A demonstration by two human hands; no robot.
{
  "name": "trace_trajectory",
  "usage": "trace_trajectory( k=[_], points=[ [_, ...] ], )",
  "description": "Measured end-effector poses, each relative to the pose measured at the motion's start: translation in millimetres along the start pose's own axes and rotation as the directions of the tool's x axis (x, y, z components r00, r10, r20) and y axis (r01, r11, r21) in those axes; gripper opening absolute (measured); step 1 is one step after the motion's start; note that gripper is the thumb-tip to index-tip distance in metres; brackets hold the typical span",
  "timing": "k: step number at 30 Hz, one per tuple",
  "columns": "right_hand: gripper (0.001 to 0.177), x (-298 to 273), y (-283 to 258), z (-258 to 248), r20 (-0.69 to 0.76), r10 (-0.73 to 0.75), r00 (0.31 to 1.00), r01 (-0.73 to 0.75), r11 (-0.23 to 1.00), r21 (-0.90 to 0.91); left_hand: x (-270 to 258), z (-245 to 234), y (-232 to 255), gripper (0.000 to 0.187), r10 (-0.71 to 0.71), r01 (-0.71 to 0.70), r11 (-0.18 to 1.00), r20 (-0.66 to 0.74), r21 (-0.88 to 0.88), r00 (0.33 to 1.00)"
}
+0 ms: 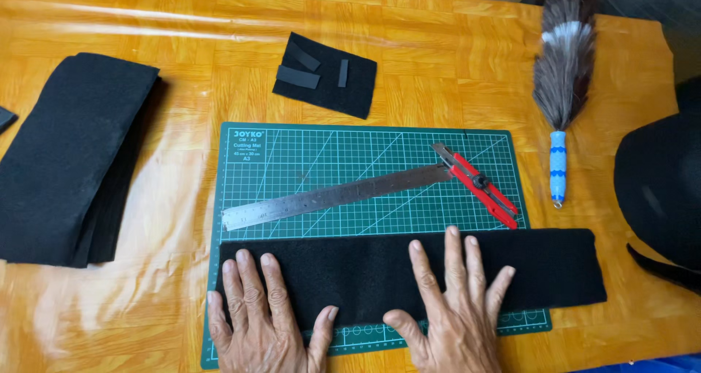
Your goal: The person aligns a ruler on a piece of black fabric placed on a cutting mat and uses a utility knife to cut the fabric into strips. The person repeatedly measures and cuts the material while the camera shakes significantly.
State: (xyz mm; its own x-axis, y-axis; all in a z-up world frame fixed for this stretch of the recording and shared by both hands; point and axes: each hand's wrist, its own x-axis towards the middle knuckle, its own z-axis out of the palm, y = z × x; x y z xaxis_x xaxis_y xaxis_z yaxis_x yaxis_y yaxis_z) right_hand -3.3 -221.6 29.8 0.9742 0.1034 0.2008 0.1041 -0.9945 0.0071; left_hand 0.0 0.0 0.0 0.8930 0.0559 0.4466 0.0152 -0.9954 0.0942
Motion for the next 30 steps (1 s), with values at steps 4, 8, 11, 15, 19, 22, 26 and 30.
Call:
trace_trajectory(
  k=[4, 8, 11, 15, 19, 22, 26, 30],
  points=[
    [0.089, 5.8, 5.4, 17.8, 0.067, -0.045, 0.997, 0.05, 0.995, -0.081, -0.5, 2.6, -0.6, 0.101, -0.004, 0.004, 1.0, -0.01, -0.011, 1.0],
    [0.088, 7.9, 1.1, 12.4, 0.03, -0.031, 0.999, 0.032, 0.998, -0.056, -1.6, -1.7, -0.3, 0.099, -0.003, 0.003, 1.0, 0.009, -0.013, 1.0],
    [0.088, 9.4, 1.5, 13.4, 0.023, -0.013, 1.0, 0.015, 0.998, -0.059, 0.3, -1.5, -0.2, 0.1, 0.002, -0.001, 1.0, 0.025, -0.017, 1.0],
    [0.091, 6.2, 6.0, 21.8, 0.057, 0.027, 0.998, -0.022, 0.996, -0.082, 1.3, -10.2, -0.4, 0.105, 0.017, -0.015, 0.999, 0.071, -0.03, 0.997],
    [0.087, 4.0, -1.5, 27.2, -0.079, -0.005, 0.997, -0.01, 0.982, -0.189, 2.9, -17.4, -6.8, 0.101, 0.002, 0.003, 0.997, 0.066, -0.079, 0.998],
    [0.086, 2.3, 4.0, 38.2, -0.033, 0.047, 0.998, -0.051, 0.987, -0.152, 3.6, -16.2, -8.5, 0.099, 0.005, 0.001, 0.996, 0.072, -0.084, 0.997],
    [0.086, -4.6, 12.7, 54.1, -0.065, 0.05, 0.997, -0.051, 0.999, -0.016, 1.6, -15.3, -7.7, 0.103, 0.023, -0.017, 0.998, 0.086, -0.067, 0.996],
    [0.108, -5.7, 22.1, 75.0, -0.315, -0.087, 0.945, 0.098, 0.995, 0.019, 0.1, -14.6, -5.6, 0.107, 0.007, -0.004, 1.0, 0.105, -0.03, 0.994]
  ],
)
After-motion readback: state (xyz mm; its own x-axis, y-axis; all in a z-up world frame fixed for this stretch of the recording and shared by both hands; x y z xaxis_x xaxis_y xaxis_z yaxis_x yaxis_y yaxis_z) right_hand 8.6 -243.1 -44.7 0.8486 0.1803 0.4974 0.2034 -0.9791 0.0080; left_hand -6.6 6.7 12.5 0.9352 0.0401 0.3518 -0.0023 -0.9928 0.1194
